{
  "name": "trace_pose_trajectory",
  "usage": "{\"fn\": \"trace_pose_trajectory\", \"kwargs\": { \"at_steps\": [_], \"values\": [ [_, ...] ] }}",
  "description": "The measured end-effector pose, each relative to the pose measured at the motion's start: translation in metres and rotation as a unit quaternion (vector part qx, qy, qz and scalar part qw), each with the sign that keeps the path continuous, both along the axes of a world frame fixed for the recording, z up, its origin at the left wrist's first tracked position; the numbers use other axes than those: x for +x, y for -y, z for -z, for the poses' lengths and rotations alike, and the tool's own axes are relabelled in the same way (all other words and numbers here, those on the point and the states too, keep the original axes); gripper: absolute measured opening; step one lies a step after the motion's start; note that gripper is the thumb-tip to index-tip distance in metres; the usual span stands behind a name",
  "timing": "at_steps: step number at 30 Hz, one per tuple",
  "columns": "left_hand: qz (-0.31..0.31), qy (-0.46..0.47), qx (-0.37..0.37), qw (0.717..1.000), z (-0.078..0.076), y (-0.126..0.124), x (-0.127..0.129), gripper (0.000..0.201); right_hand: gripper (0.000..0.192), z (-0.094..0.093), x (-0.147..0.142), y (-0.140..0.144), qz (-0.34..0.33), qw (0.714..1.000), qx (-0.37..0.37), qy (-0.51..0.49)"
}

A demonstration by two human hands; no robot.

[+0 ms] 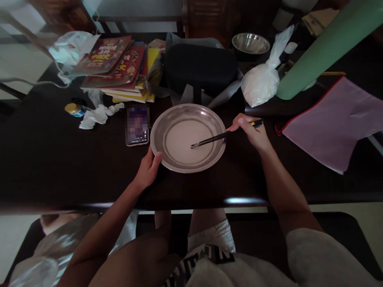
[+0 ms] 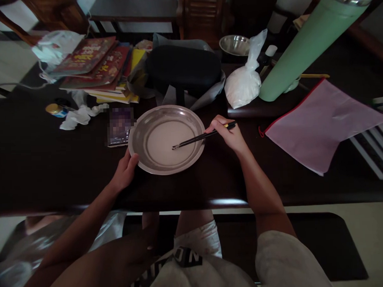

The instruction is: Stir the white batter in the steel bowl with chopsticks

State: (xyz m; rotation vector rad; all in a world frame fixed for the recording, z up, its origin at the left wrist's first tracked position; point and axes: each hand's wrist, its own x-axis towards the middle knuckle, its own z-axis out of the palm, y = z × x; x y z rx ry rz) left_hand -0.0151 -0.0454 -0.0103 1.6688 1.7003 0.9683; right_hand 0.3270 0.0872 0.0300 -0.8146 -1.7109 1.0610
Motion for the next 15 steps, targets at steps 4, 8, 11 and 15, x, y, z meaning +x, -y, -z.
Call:
{"fn": "trace_pose_trajectory", "kwargs": {
  "at_steps": [4,8,11,15],
  "values": [
    [-0.002,-0.005,-0.005,1.0,0.0,0.0003,-0.0003,0.091,0.037,0.0009,-0.0009,-0.0006,-0.031,0.998,0.03,0.035],
    [0.001,-0.006,-0.005,1.0,0.0008,0.0004,-0.0008,0.092,0.035,0.0006,0.0015,-0.0008,0.01,1.0,0.022,0.013],
    [0.0,-0.007,-0.005,1.0,0.0019,0.0003,-0.0013,0.092,0.036,0.0011,0.001,-0.0007,-0.013,1.0,0.007,0.001],
    [0.001,-0.009,0.0,1.0,0.0028,0.0002,-0.0018,0.089,0.033,0.0014,-0.0002,-0.0013,-0.015,0.999,0.036,0.032]
  ]
}}
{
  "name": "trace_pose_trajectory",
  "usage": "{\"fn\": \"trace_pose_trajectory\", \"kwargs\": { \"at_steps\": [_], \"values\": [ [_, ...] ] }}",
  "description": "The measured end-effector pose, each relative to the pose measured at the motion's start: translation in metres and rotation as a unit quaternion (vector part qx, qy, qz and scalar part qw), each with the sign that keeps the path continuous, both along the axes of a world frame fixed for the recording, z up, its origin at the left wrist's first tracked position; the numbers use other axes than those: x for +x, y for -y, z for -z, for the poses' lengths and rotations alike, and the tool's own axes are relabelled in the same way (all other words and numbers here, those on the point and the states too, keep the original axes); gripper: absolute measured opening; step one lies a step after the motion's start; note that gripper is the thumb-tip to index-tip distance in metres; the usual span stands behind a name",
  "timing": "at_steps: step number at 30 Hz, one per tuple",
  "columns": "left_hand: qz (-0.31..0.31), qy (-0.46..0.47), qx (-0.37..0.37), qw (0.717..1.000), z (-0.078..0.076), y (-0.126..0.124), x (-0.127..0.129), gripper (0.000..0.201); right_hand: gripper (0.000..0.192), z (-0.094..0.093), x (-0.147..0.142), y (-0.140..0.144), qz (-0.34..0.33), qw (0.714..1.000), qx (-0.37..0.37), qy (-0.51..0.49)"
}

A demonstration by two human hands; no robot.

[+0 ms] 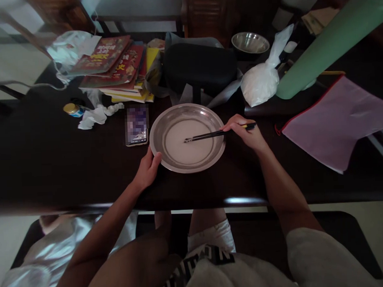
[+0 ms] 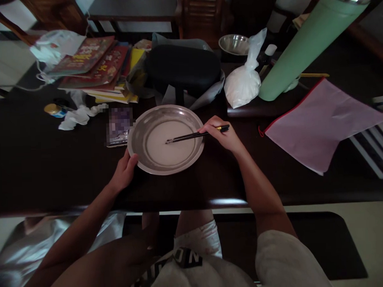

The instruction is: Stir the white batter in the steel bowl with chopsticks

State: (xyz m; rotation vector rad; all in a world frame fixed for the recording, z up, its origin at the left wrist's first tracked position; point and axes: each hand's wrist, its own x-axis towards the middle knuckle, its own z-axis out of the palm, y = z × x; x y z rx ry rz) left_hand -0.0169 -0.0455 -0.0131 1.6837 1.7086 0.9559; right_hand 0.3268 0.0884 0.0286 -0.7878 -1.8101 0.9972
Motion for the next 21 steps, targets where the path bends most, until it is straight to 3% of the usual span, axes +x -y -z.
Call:
{"fn": "trace_pose_trajectory", "kwargs": {
  "at_steps": [3,8,13,18,21],
  "values": [
    [0.0,0.005,0.0,1.0,-0.0001,0.0,0.0002,0.09,0.037,-0.001,0.0014,0.0003,0.036,0.999,-0.009,-0.014],
    [-0.007,0.012,-0.008,1.0,-0.0005,0.0002,0.0004,0.094,0.036,-0.0006,0.0,0.0014,-0.014,1.0,-0.015,-0.009],
    [-0.003,0.016,-0.008,1.0,-0.0024,0.0003,0.0015,0.094,0.038,-0.0021,0.0002,0.0021,0.032,0.999,-0.01,-0.028],
    [-0.008,0.017,-0.016,1.0,-0.0048,0.0,0.0029,0.093,0.04,-0.0033,-0.0015,0.0024,0.004,1.0,-0.019,-0.002],
    [-0.008,0.016,-0.011,1.0,-0.0048,0.0,0.0028,0.091,0.038,-0.0034,-0.0009,0.0022,0.029,0.999,-0.014,0.005]
  ]
}}
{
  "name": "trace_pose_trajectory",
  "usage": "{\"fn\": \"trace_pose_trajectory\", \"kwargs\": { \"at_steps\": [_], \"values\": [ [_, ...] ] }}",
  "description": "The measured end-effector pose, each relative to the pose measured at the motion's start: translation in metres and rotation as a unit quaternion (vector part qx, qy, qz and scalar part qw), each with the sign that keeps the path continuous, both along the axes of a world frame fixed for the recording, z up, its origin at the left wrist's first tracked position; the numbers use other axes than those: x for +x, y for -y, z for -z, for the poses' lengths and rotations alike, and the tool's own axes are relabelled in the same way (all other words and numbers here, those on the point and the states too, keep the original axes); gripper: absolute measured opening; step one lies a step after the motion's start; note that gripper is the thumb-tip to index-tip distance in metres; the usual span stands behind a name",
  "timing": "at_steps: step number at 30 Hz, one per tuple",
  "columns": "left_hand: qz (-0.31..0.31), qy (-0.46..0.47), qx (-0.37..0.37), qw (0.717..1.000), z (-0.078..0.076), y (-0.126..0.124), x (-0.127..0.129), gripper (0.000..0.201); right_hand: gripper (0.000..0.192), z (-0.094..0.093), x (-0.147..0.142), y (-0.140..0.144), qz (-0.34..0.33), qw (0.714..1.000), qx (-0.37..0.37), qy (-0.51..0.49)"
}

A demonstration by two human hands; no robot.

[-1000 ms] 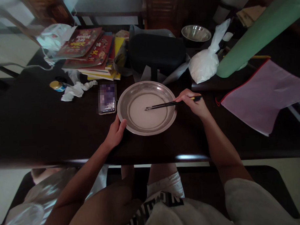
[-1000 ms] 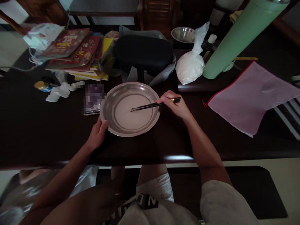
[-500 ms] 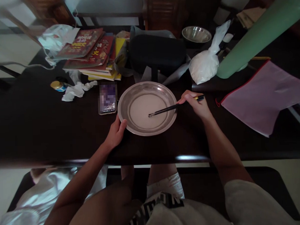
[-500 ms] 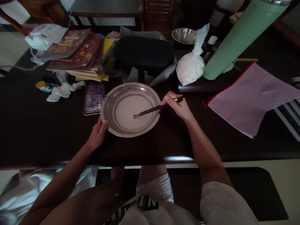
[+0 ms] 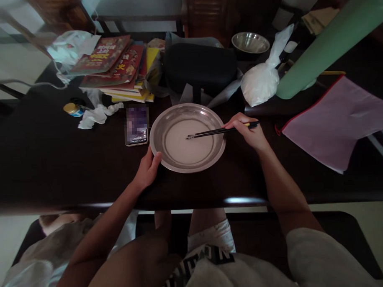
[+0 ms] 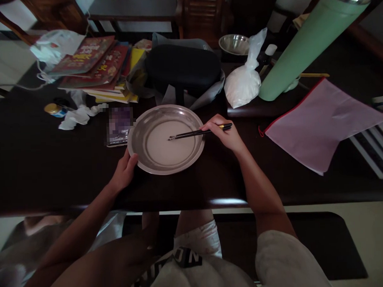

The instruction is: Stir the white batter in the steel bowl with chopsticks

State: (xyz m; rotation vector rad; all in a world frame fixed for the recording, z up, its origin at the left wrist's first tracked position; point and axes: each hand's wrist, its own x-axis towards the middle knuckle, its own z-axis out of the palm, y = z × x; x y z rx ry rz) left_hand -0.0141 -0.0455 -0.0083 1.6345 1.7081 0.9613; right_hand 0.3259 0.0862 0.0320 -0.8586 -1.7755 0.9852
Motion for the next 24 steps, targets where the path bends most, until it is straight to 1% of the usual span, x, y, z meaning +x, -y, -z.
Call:
{"fn": "trace_pose_trajectory", "kwargs": {
  "at_steps": [2,3,5,7,9,11,13,16,18,19,21,22,24],
  "values": [
    [0.003,-0.001,0.004,1.0,0.001,0.0,0.0,0.091,0.04,0.0,0.0,0.0,0.015,0.999,-0.014,-0.025],
    [0.003,0.0,0.005,1.0,0.001,0.0,0.0,0.09,0.041,0.0,0.0,0.001,0.01,0.999,-0.022,-0.034],
    [0.002,0.005,0.0,1.0,0.002,0.0,-0.001,0.09,0.042,0.001,0.0,0.001,-0.015,0.999,-0.033,-0.033],
    [-0.006,0.02,-0.004,1.0,0.002,0.0,0.0,0.088,0.04,0.001,-0.001,0.001,-0.035,0.999,-0.028,-0.014],
    [-0.012,0.044,-0.001,0.999,0.0,-0.001,-0.001,0.083,0.037,0.0,0.0,0.0,-0.026,1.0,-0.017,-0.008],
    [-0.011,0.059,0.003,0.998,-0.003,-0.004,-0.004,0.076,0.037,-0.001,0.001,0.0,-0.004,1.0,-0.015,-0.025],
    [-0.005,0.047,-0.009,0.999,-0.008,-0.008,-0.009,0.068,0.04,-0.001,0.001,0.0,-0.006,0.999,-0.028,-0.04],
    [0.015,-0.001,-0.044,0.999,-0.016,-0.017,-0.021,0.058,0.04,-0.001,0.0,0.002,-0.048,0.998,-0.043,-0.026],
    [0.041,-0.061,-0.059,0.996,-0.02,-0.022,-0.028,0.057,0.036,0.0,-0.001,0.002,-0.059,0.998,-0.03,-0.008],
    [0.042,-0.108,-0.05,0.992,-0.021,-0.024,-0.031,0.054,0.035,0.0,0.0,0.001,-0.051,0.998,-0.021,-0.004],
    [0.025,-0.193,-0.008,0.981,-0.021,-0.026,-0.033,0.049,0.036,-0.002,0.001,0.0,-0.018,1.0,-0.009,-0.01],
    [0.019,-0.222,0.016,0.975,-0.02,-0.027,-0.033,0.047,0.037,-0.002,0.002,0.0,-0.001,1.0,-0.008,-0.017],
    [0.018,-0.247,0.051,0.968,-0.018,-0.027,-0.034,0.043,0.04,-0.003,0.002,0.0,0.014,1.0,-0.015,-0.024]
  ]
}}
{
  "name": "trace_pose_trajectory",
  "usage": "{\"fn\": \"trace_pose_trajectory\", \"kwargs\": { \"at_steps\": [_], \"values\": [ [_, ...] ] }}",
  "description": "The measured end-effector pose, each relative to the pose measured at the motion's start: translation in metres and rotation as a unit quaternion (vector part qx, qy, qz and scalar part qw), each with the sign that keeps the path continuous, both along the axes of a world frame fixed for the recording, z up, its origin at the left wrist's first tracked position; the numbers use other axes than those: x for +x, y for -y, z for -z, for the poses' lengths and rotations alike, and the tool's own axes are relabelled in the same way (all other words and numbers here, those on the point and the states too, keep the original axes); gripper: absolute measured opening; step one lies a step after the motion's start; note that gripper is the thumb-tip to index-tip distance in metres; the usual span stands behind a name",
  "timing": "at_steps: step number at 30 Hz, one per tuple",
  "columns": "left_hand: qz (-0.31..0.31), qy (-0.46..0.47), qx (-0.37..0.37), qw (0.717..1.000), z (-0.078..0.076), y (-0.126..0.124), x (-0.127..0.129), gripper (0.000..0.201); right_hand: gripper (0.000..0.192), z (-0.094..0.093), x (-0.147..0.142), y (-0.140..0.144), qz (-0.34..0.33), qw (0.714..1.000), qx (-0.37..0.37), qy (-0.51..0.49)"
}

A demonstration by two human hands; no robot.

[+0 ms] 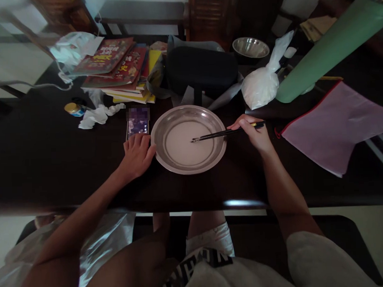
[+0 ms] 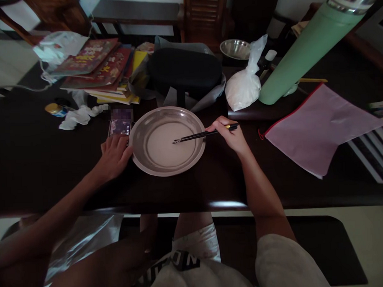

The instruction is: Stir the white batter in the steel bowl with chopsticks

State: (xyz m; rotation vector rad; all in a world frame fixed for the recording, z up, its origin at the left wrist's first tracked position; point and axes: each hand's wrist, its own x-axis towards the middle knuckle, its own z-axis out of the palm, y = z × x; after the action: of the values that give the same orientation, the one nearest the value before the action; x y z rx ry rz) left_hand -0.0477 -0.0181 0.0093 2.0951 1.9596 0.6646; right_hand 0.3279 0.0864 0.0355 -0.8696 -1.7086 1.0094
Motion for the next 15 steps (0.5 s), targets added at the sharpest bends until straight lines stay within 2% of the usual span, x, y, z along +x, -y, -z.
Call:
{"fn": "trace_pose_trajectory", "kwargs": {
  "at_steps": [5,10,15],
  "values": [
    [0.006,0.001,-0.008,1.0,0.005,-0.004,-0.004,0.047,0.038,0.002,-0.003,0.002,-0.051,0.998,-0.01,0.021],
    [0.002,0.0,-0.028,1.0,0.007,-0.016,-0.01,0.05,0.035,0.004,-0.001,0.002,-0.023,1.0,0.0,0.007],
    [0.038,0.045,-0.028,0.998,0.005,-0.025,-0.006,0.051,0.036,0.005,-0.006,0.003,-0.058,0.998,0.015,0.037]
  ]
}}
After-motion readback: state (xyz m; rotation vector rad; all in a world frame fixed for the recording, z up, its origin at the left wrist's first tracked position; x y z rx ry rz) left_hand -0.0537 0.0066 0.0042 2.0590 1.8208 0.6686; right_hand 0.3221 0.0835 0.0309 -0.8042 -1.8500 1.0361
